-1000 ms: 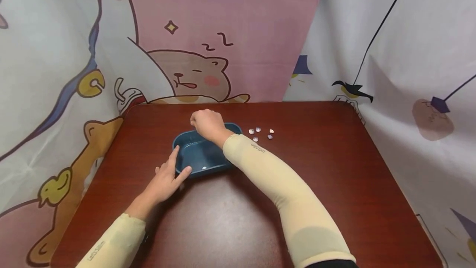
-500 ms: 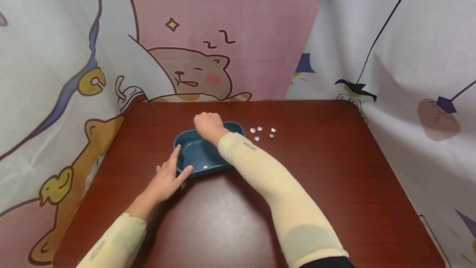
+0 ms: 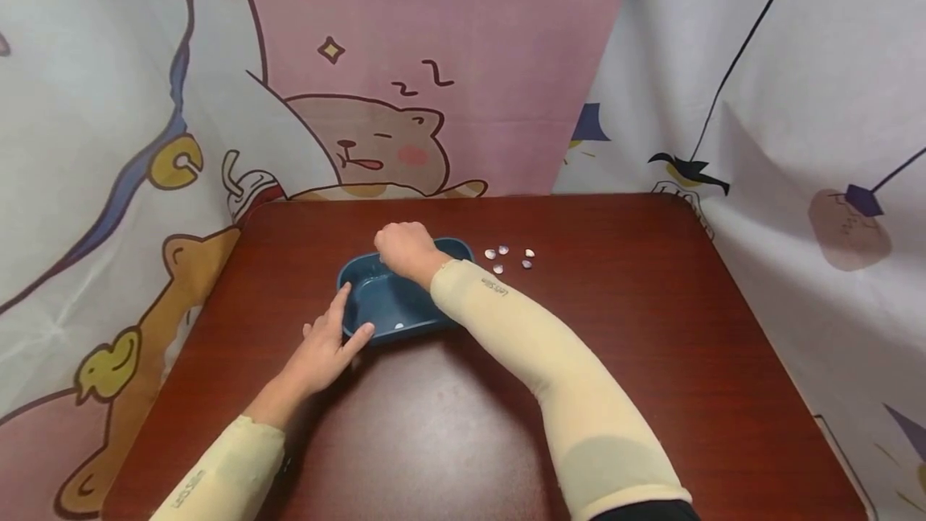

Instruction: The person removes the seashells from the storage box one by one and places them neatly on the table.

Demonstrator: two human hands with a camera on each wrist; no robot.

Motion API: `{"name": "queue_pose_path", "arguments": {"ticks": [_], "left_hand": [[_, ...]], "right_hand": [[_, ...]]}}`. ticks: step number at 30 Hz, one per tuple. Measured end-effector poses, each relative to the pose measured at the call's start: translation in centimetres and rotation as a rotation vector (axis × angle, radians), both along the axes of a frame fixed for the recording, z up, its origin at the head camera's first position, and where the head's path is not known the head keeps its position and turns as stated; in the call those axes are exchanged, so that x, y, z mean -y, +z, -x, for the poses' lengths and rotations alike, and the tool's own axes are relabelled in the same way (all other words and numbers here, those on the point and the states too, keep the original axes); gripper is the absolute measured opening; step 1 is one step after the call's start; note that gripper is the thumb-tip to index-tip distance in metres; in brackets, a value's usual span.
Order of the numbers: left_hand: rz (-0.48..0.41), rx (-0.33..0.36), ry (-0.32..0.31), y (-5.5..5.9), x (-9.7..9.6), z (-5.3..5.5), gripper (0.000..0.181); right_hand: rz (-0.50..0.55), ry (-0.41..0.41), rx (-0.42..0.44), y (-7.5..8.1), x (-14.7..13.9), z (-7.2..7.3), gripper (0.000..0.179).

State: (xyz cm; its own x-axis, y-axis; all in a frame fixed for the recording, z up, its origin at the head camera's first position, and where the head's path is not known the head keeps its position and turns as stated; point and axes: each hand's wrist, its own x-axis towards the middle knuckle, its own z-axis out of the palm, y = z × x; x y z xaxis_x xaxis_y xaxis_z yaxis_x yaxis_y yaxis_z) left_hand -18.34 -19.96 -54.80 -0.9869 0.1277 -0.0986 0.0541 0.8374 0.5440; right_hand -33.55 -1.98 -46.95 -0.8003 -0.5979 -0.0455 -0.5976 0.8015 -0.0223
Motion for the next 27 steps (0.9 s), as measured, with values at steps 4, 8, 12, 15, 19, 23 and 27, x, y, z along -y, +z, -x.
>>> {"name": "queue_pose_path", "arguments": {"ticks": [4, 8, 12, 15, 19, 23, 27], "left_hand": [[0.001, 0.005, 0.0, 0.0, 0.0, 0.0, 0.1], [0.009, 0.009, 0.0, -0.1, 0.0, 0.0, 0.099], [0.01, 0.005, 0.004, -0.1, 0.1, 0.0, 0.099], [0.008, 0.002, 0.005, -0.1, 0.1, 0.0, 0.1], [0.013, 0.0, 0.002, -0.2, 0.2, 0.0, 0.101], [0.014, -0.001, 0.003, -0.3, 0.2, 0.0, 0.103], [0.008, -0.003, 0.004, -0.3, 0.1, 0.0, 0.102]], "right_hand": [[-0.123, 0.063, -0.022, -0.6, 0.2, -0.4, 0.018], [-0.215, 0.03, -0.02, -1.2, 0.4, -0.4, 0.022], [-0.241, -0.006, -0.01, -1.3, 0.5, -0.3, 0.026], [-0.272, 0.007, 0.008, -1.4, 0.4, -0.4, 0.027], [-0.301, 0.031, 0.042, -1.7, 0.2, -0.5, 0.026], [-0.309, 0.039, 0.062, -2.0, 0.2, -0.6, 0.024], [-0.318, 0.035, 0.078, -2.1, 0.2, -0.5, 0.024]]}}
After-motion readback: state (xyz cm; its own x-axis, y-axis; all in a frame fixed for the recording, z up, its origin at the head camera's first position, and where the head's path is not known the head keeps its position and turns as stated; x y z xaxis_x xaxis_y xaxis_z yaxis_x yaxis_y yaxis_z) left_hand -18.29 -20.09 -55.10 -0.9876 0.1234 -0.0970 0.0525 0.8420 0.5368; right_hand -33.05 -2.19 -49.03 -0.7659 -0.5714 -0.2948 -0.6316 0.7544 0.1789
